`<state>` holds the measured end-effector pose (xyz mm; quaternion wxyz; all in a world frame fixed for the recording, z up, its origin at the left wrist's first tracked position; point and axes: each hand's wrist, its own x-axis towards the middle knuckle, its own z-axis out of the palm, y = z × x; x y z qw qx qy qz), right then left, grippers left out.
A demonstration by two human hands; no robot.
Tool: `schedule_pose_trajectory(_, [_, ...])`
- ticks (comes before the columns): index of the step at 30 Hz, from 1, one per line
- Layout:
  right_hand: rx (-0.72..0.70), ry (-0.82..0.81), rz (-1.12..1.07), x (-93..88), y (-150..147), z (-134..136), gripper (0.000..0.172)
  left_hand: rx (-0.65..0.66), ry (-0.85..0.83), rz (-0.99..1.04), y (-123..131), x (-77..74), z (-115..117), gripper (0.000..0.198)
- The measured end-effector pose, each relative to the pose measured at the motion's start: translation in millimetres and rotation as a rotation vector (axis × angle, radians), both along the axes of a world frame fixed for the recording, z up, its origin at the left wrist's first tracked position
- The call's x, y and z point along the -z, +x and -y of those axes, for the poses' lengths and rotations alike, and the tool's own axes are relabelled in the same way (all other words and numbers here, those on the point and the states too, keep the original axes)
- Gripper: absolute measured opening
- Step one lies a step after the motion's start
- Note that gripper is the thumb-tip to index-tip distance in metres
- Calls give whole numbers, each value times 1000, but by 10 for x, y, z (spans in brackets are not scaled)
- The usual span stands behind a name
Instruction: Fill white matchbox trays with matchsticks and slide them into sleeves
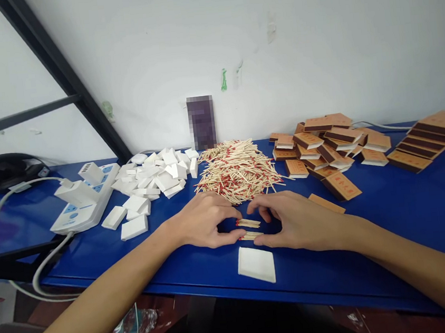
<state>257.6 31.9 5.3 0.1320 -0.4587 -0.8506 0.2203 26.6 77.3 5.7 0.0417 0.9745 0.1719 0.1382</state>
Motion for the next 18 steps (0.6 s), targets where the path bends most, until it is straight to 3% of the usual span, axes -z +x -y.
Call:
schedule_pose_trajectory(6, [8,136,-48,93,-48,-30,12,-19,38,-6,9,-4,7,32])
schedule_pose_trajectory(11, [22,182,-61,123,-69,-32,12,-48,51,6,25,3,26,25])
schedule_pose_trajectory(18, [-6,248,-73,151,-66,-16,11,-94,-78,18,43,-14,39,13])
